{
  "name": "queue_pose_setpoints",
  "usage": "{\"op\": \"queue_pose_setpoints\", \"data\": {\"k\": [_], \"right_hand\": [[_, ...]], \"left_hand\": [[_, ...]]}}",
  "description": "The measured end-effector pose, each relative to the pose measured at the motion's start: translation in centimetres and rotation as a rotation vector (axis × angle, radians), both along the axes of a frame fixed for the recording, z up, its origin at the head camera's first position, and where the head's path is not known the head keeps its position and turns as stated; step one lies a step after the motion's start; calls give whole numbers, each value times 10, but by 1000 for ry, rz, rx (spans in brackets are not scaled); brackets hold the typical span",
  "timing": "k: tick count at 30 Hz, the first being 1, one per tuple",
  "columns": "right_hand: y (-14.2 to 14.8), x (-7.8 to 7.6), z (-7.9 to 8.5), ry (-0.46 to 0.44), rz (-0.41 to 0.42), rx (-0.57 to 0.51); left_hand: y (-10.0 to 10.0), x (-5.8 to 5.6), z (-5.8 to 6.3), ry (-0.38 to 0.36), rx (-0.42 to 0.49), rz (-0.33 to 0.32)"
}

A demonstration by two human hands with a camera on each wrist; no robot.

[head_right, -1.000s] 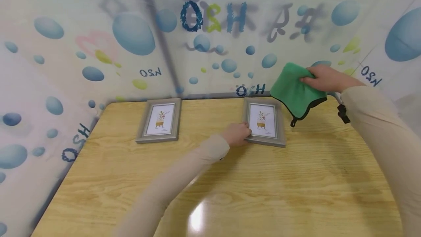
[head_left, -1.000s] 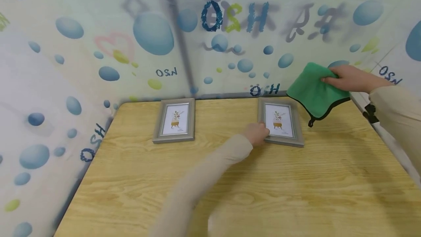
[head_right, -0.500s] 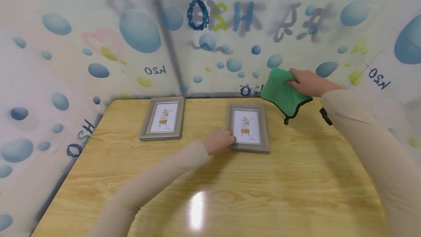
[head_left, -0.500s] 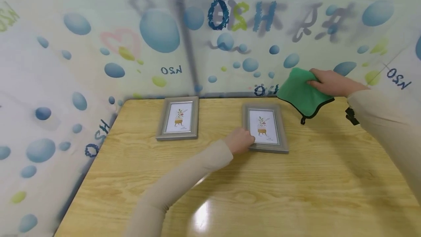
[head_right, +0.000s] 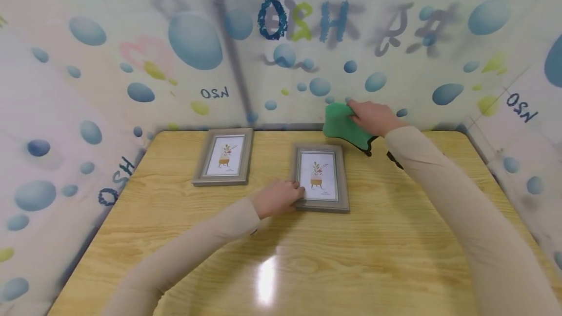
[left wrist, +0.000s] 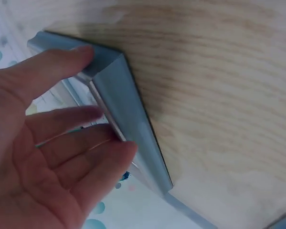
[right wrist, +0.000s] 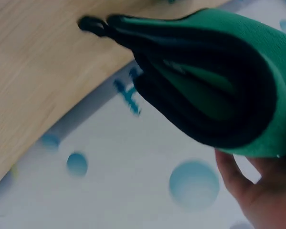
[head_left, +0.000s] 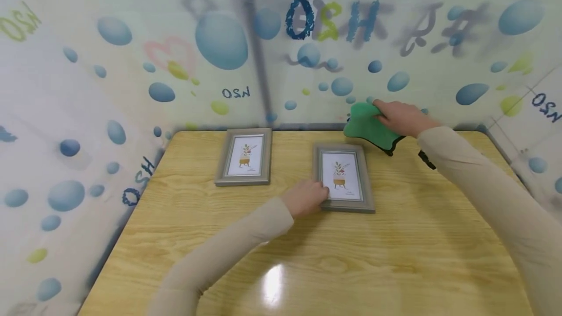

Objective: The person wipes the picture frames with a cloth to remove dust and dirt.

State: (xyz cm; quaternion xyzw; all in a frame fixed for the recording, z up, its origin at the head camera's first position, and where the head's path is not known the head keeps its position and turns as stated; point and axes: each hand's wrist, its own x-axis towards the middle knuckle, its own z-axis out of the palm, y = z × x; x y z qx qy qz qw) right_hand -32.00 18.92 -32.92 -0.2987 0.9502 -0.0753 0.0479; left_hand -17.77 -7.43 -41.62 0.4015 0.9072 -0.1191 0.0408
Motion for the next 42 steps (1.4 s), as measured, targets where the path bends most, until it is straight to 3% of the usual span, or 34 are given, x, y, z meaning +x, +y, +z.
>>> {"op": "queue_pose_setpoints", "data": {"k": [4,7,12,17,25,29,36,42], "right_hand": [[-22,4,-21,186,72,69],[-36,10,-40,256,124,117],[-46,14,-71,148,137,112],[-45,8,-91,2,72,93],[-71,-6,-92,-141,4,54],[-98,-6,-91,-161,45,52],[-126,0,-92,-157,203,21],[-111,0,-95,-137,169,-31]], "left_hand": [[-4,4,-2,33,-1,25],[-6,2,-4,7,15,72],[-9,-6,-10,-76,-4,162],[-7,-10,-14,-64,-76,140],[1,-11,-9,13,-149,80],[2,-12,-8,3,-156,74],[5,-17,-8,13,-122,25],[8,-18,-6,-10,-167,39]]}}
